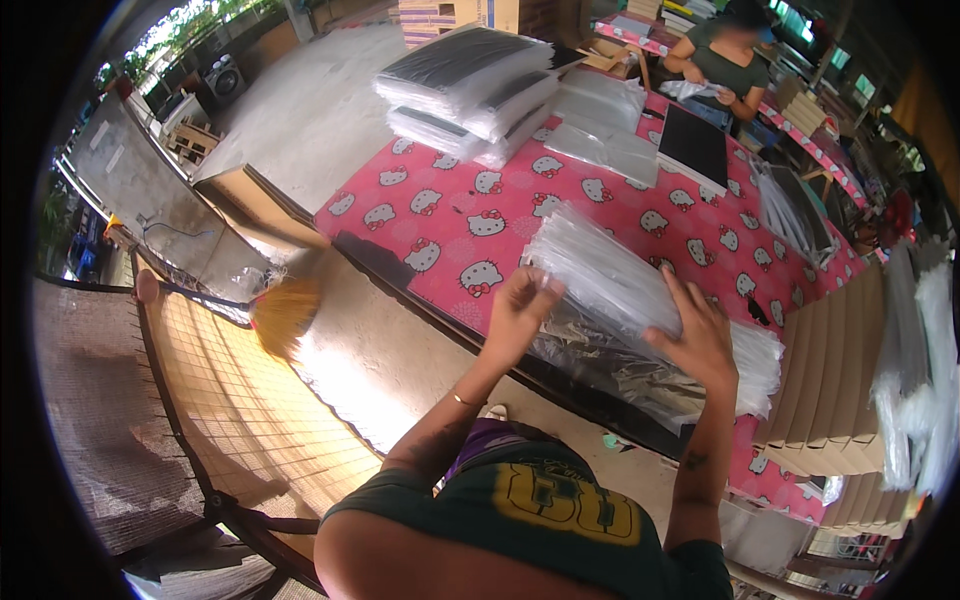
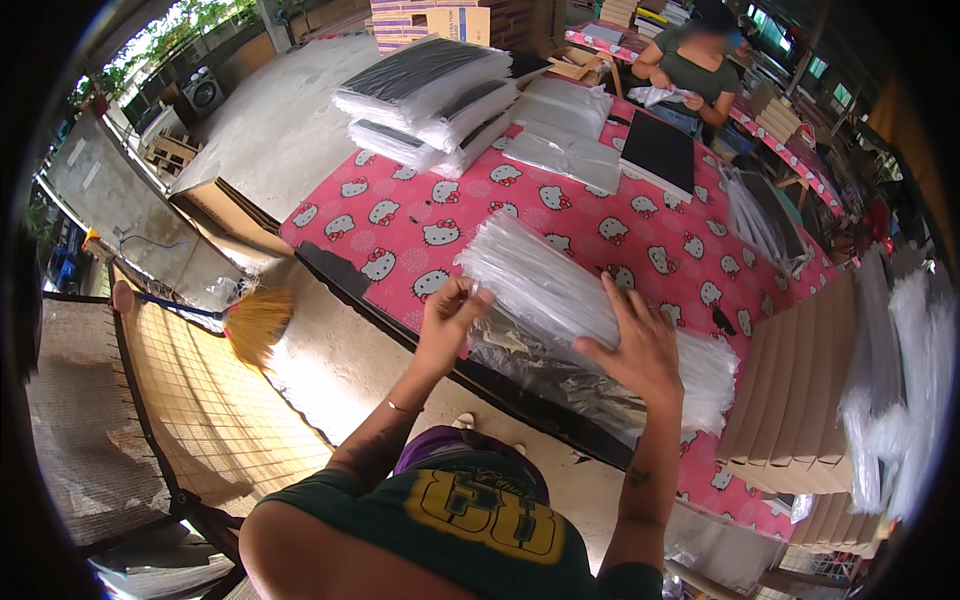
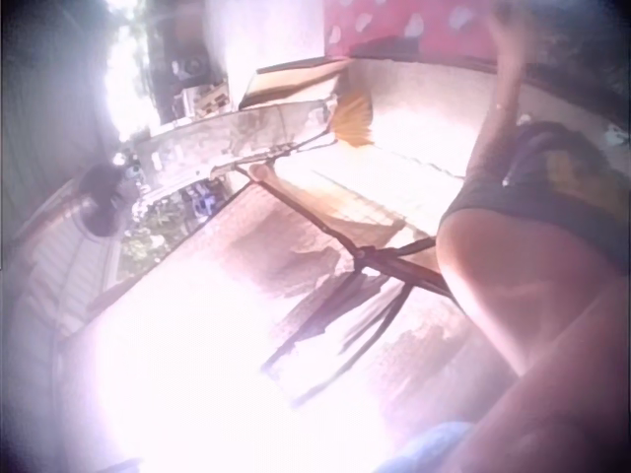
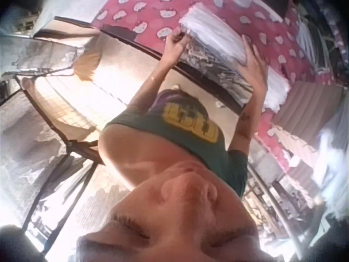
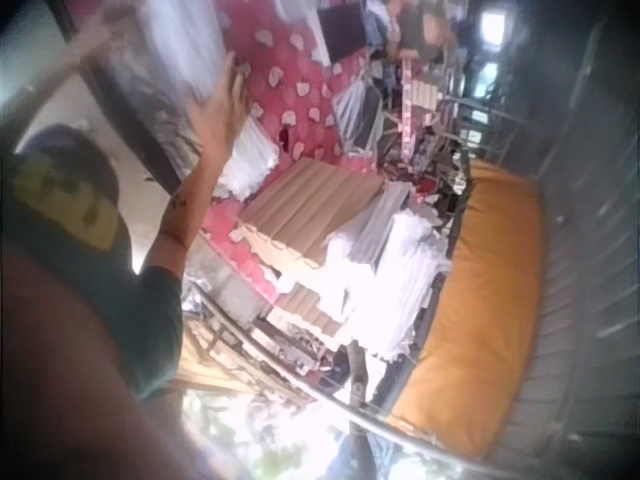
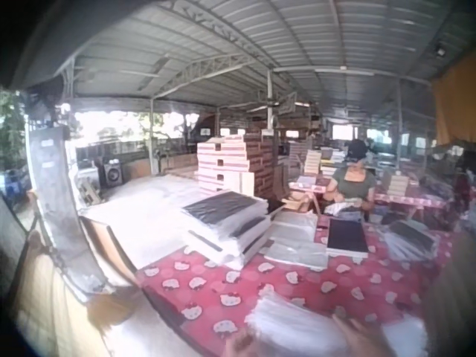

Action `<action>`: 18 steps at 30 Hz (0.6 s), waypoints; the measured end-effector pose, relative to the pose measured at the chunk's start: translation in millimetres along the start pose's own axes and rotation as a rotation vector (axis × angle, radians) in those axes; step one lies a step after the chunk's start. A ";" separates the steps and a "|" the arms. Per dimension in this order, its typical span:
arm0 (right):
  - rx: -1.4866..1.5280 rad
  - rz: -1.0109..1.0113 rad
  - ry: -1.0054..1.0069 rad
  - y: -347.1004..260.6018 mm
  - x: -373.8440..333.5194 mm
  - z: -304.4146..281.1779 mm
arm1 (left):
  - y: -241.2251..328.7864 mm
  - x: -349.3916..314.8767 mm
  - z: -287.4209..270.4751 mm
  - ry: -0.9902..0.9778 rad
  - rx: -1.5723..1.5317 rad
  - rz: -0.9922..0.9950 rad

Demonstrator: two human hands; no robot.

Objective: The person places white boards into plastic bags by hand and then stacks the bagged boards into a pile. Afterward, the person moves to a stack of cardboard boxes, picks up a piece of cardboard, and lays it flat on the ground.

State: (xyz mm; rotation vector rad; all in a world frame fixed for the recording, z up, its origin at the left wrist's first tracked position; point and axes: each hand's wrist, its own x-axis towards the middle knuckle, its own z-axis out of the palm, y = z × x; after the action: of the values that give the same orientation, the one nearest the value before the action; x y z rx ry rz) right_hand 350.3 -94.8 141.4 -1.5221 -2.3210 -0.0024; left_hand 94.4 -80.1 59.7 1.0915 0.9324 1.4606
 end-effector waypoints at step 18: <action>0.056 0.037 0.028 -0.2 1.2 7.0 | 46.5 2.6 0.1 0.105 1.034 0.638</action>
State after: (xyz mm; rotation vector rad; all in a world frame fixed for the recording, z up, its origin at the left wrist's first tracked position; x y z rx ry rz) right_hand 347.6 -92.4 135.3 -1.5271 -2.2517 0.0498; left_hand 81.3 -84.8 104.1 2.2324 1.5798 1.5315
